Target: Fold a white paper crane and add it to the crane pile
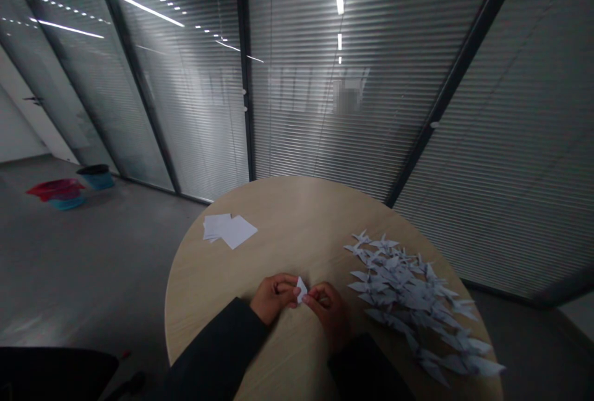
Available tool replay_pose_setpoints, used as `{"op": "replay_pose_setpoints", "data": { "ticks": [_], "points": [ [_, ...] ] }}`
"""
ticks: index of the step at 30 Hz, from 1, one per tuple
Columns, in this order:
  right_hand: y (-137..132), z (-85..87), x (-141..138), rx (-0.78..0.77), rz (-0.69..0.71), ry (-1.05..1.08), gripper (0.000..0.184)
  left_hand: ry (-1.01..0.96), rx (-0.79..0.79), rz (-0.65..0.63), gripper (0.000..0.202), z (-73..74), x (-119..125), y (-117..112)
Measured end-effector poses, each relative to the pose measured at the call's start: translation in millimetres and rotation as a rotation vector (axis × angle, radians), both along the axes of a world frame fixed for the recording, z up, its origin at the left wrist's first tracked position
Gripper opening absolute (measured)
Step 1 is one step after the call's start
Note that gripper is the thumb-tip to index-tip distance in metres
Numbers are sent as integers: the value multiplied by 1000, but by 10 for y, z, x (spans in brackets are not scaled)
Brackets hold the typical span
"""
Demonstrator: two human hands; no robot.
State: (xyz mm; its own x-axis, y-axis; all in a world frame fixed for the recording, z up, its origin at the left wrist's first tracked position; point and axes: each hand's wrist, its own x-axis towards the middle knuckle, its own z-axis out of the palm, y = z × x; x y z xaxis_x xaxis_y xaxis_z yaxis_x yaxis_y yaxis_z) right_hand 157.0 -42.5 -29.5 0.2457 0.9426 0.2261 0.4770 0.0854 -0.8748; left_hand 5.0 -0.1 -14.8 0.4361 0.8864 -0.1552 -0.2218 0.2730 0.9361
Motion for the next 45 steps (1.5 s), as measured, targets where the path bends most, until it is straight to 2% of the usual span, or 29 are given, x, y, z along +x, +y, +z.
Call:
{"op": "replay_pose_setpoints", "data": {
  "ticks": [4, 12, 16, 23, 33, 45],
  "points": [
    [0, 3, 13, 85, -16, -81, 10, -23, -29, 1, 52, 19, 6, -3],
    [1, -53, 25, 404, 14, -325, 19, -61, -59, 75, 51, 89, 20, -31],
    [-23, -58, 30, 499, 22, -391, 21, -64, -70, 97, 54, 99, 13, -31],
    [-64, 1, 23, 514, 98, -489, 25, -91, -111, 105, 55, 154, 2, -36],
    [-74, 30, 14, 546, 69, -598, 27, -162, -163, 82, 52, 179, -26, -46],
    [-113, 63, -38, 545, 80, -620, 25, -63, -154, 136, 44, 163, -24, -29]
  ]
}}
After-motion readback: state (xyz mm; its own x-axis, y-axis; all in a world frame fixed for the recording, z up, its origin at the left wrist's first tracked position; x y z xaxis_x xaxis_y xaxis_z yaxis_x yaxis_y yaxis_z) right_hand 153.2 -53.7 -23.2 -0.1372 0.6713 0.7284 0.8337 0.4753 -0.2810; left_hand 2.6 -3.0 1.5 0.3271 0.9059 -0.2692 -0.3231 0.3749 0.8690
